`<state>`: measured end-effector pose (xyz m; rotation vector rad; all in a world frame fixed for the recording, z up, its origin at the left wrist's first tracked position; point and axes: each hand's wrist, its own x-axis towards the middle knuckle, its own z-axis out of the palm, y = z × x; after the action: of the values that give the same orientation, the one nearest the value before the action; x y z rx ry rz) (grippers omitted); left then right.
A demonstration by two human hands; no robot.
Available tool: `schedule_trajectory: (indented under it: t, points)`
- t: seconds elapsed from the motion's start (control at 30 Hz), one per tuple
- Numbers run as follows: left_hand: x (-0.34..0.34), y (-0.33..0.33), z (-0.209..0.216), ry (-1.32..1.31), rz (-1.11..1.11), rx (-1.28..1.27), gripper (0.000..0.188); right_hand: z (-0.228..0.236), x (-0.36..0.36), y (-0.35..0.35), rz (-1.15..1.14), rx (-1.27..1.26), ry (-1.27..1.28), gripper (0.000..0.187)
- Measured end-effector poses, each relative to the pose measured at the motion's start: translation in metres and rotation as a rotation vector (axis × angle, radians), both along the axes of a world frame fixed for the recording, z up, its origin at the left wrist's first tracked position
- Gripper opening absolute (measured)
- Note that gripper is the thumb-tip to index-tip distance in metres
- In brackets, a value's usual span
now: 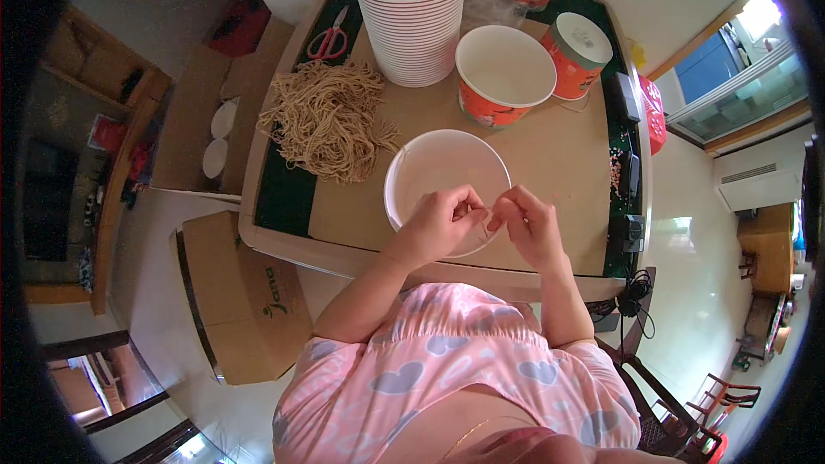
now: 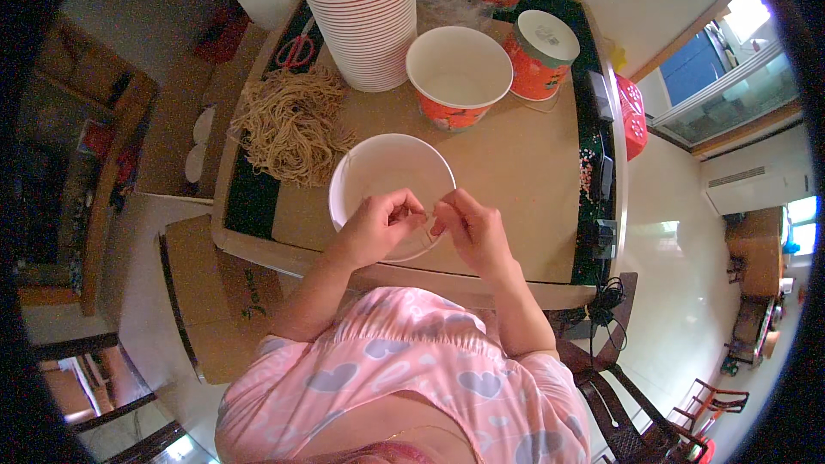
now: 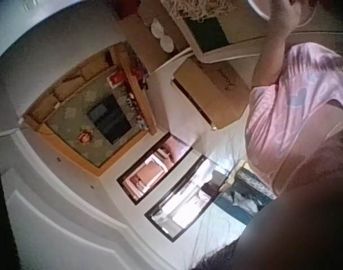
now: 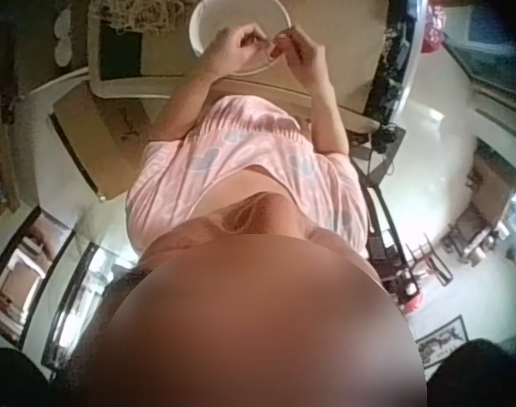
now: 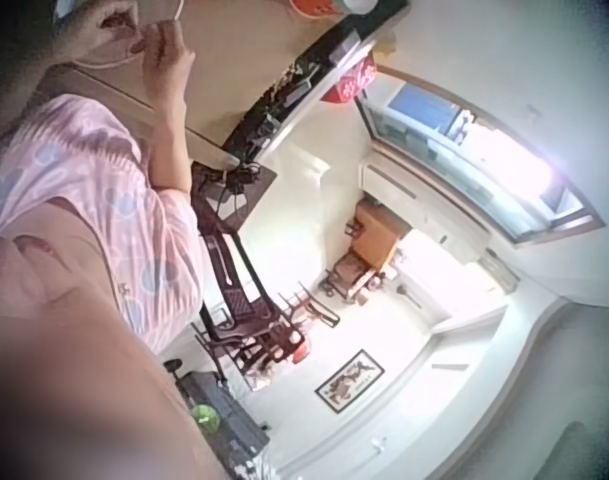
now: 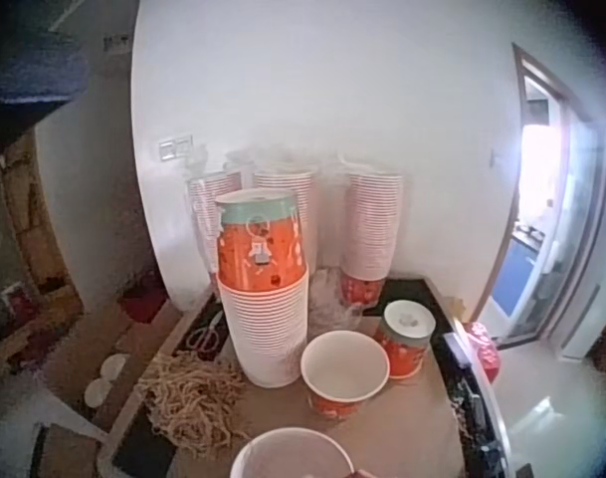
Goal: Attach strings to the rims of paper buckets.
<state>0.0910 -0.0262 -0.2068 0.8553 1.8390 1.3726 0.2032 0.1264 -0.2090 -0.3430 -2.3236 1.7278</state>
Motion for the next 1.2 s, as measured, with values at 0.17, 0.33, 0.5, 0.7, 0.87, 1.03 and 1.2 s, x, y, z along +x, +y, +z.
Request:
schedule_trajectory:
  t: [0.17,0.33,0.5,0.7,0.87,1.03,1.2]
  points:
    - [-0.001,-0.002,-0.002,0.042,0.013,0.022,0.011,0.021,-0.002,-0.007,-0.018,0.043,-0.069,0.011]
    - [-0.003,-0.002,0.000,0.039,-0.006,-0.020,0.012,0.002,0.000,0.000,-0.014,0.099,0.010,0.008]
    - [-0.002,-0.004,0.003,0.090,-0.006,-0.010,0.011,-0.004,-0.003,0.001,-0.044,0.129,0.088,0.006]
    - [-0.006,-0.012,-0.005,0.453,-0.142,0.145,0.017,-0.001,-0.004,0.002,-0.056,0.125,0.031,0.005]
    - [-0.005,-0.008,-0.004,0.364,-0.203,0.047,0.019,-0.007,-0.004,0.002,-0.044,0.067,0.022,0.006]
    - [-0.007,-0.007,-0.003,0.068,-0.070,0.071,0.021,-0.009,-0.004,0.003,-0.020,0.066,0.068,0.006]
    - [-0.008,-0.011,-0.002,0.334,-0.291,0.079,0.020,-0.005,-0.005,0.003,-0.021,0.039,0.046,0.006]
